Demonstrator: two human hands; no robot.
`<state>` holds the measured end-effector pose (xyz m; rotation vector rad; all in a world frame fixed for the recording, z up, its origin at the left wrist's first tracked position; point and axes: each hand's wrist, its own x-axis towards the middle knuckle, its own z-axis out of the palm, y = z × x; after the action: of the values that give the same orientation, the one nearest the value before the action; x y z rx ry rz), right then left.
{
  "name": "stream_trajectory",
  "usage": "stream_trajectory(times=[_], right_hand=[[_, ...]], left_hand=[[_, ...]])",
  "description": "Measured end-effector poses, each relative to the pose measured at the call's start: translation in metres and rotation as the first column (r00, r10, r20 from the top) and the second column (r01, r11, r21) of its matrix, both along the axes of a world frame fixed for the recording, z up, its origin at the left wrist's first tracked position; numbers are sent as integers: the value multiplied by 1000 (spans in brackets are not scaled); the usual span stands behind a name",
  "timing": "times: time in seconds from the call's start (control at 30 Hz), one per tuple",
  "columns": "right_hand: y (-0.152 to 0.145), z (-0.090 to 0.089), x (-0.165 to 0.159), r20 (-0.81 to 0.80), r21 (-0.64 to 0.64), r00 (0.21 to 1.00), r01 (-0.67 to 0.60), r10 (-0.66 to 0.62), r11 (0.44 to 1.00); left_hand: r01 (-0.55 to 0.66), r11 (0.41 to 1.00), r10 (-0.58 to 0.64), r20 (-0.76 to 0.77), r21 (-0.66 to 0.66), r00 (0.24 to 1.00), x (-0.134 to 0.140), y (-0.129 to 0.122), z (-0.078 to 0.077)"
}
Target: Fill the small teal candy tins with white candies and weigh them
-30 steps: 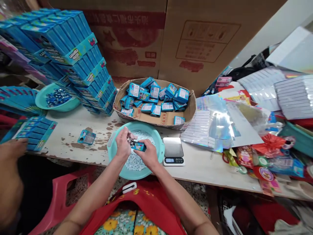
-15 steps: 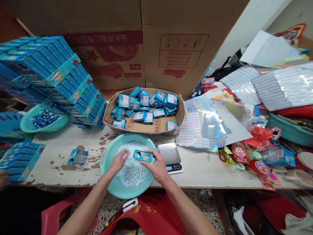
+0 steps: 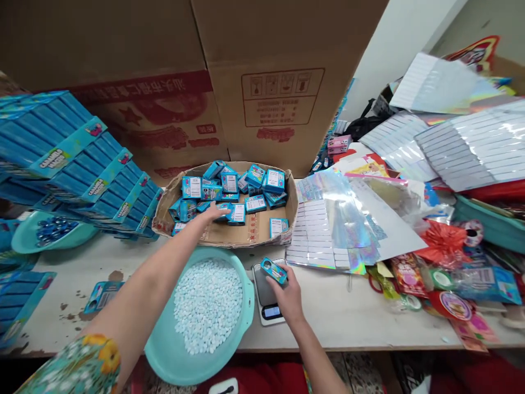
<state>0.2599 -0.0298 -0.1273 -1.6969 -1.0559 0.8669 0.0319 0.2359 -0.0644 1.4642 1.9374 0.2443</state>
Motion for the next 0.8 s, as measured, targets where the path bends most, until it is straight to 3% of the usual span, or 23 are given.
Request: stream_trajectory(times=[0.1, 0.17, 0.23, 0.3, 0.33, 0.37, 0.43, 0.5, 0.53, 0.6, 0.67, 0.73, 0.8], right_hand=[[-12, 5, 8, 71, 31, 996, 45, -47, 998], [-23, 19, 17, 89, 53, 991, 99, -103, 994], [-29, 41, 25, 62, 77, 987, 142, -147, 987], [-25, 68, 25, -31, 86, 986, 164, -162, 983], [-20, 81, 22, -112, 77, 984, 151, -142, 986], [-13, 93, 16, -219, 61, 972, 104, -89, 993], [1, 112, -2, -464, 14, 882, -89, 85, 996], [11, 119, -26, -632, -27, 736, -333, 241, 943], [12, 117, -38, -668, -49, 689, -419, 282, 907], [5, 104, -59, -659, -87, 689, -468, 302, 879], [-9, 82, -74, -592, -92, 763, -386, 261, 918], [-25, 59, -85, -492, -67, 842, -291, 222, 954], [-38, 39, -94, -366, -32, 909, -226, 199, 974]], left_hand=[[-10, 1000, 10, -6, -29, 1000, 13, 12, -15], [5, 1000, -5, -2, -31, 1000, 13, 14, -12], [23, 1000, -23, 0, -20, 1000, 9, 10, 2], [144, 986, -149, 49, 80, 988, 2, -8, 26], [253, 954, -269, 89, 163, 959, -2, -24, 42], [386, 885, -429, 134, 260, 893, -4, -46, 58], [590, 738, -664, 194, 327, 722, -9, -100, 89], [675, 666, -745, 247, 318, 619, -14, -158, 106], [680, 662, -749, 289, 315, 596, -19, -184, 106], [565, 759, -651, 368, 324, 664, -34, -221, 86], [294, 893, -412, 356, 340, 839, -53, -239, 44], [100, 939, -169, 191, 328, 967, -66, -243, -8], [85, 965, -91, 14, 247, 996, -63, -243, -54]])
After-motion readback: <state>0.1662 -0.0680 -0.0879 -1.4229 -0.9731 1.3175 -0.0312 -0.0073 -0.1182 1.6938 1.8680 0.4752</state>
